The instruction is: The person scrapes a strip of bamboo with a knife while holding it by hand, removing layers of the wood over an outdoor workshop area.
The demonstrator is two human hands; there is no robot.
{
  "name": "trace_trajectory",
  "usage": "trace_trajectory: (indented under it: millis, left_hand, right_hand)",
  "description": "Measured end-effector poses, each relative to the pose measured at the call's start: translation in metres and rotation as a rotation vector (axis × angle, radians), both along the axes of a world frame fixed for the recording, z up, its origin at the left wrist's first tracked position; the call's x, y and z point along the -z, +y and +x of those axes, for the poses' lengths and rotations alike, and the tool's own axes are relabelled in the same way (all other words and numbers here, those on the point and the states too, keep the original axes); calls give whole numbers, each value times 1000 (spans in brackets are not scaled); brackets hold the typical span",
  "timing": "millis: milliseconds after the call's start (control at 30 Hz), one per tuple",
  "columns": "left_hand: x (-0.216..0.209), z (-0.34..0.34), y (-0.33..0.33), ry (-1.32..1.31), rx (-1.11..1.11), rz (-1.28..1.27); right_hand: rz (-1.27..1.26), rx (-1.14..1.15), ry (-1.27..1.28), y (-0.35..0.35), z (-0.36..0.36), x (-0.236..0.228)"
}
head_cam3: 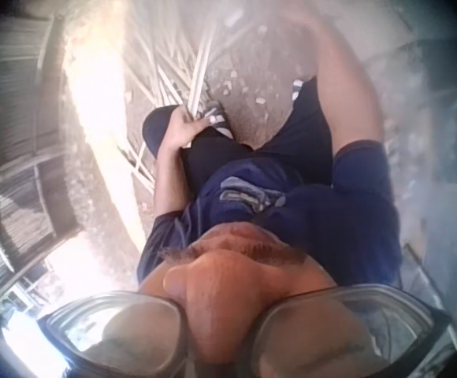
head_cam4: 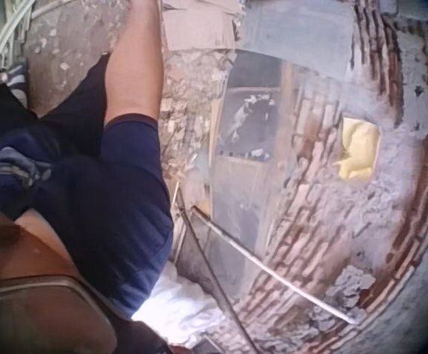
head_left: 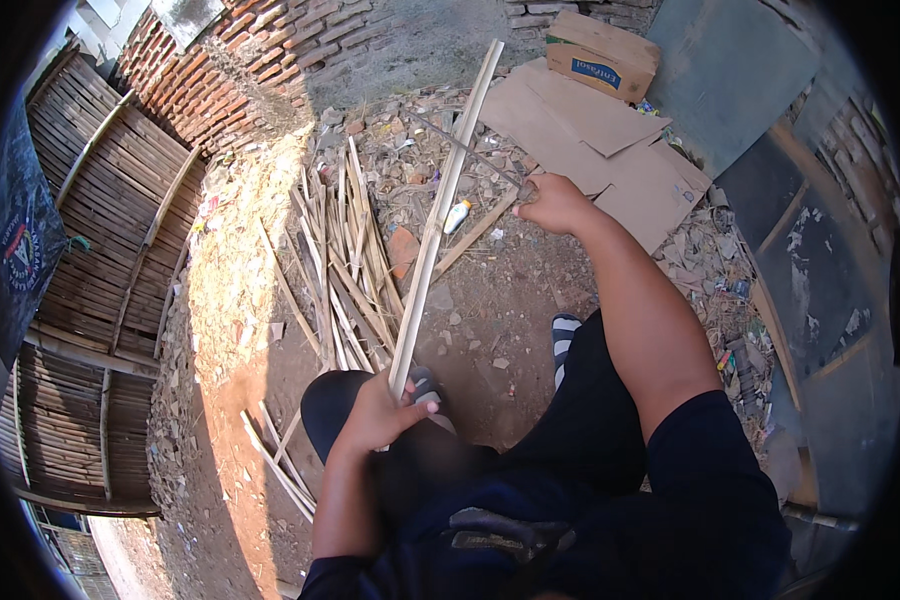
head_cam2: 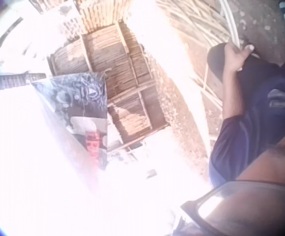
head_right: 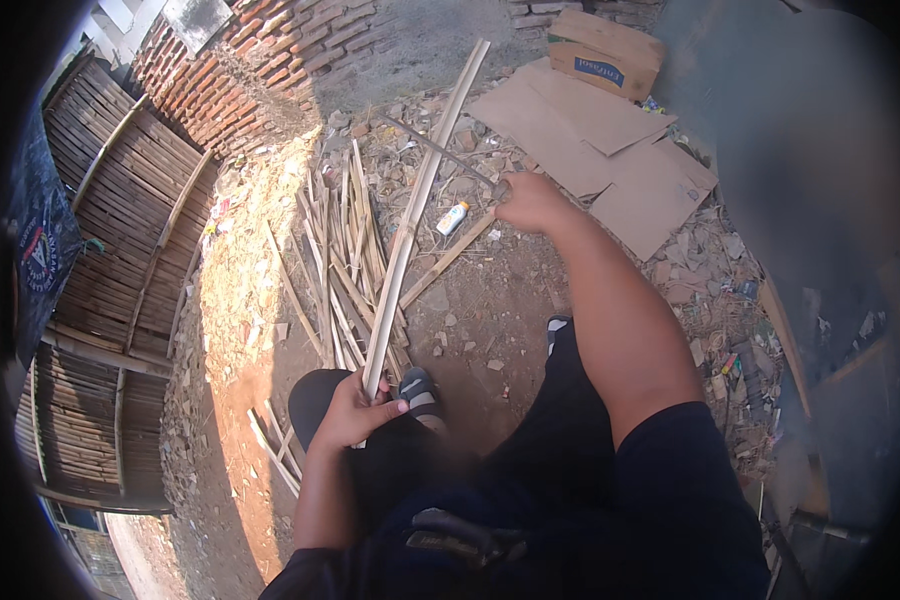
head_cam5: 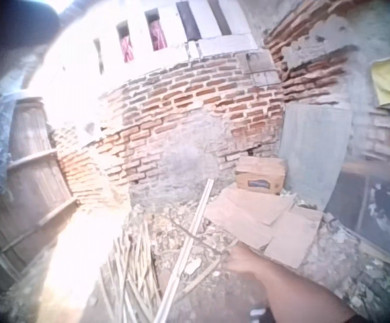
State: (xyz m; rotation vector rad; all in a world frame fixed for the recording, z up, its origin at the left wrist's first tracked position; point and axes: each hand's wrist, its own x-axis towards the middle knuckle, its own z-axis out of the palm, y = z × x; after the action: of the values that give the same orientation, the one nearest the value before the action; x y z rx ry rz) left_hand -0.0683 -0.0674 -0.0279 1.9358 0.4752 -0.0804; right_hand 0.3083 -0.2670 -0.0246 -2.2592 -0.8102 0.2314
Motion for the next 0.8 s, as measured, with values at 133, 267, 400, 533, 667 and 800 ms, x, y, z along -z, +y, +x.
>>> trace_trajectory:
  millis: [133,267,400,533,667,800]
  left_hand:
    - [-5,3,-7,2,-69,-84]
    - [-11,6,-8,37,-38,-39]
    - [-6,0,-8,50,-8,-13]
    - [-9,-1,-3,55,20,42]
    - [-5,2,-6,-13,-54,-95]
    - [-7,1,-10,-54,-58,-100]
  right_hand:
    - [-189,-325,-206,20,-58,-31]
    - [-265,-444,-115,11,-61,-41]
    - [-66,103,208,-10,7,-9]
    - [6,119,9,-17,5,-5]
    - [-257,-203,-91,9,-46,-44]
    - [-381,-529,-221,13,-85,-58]
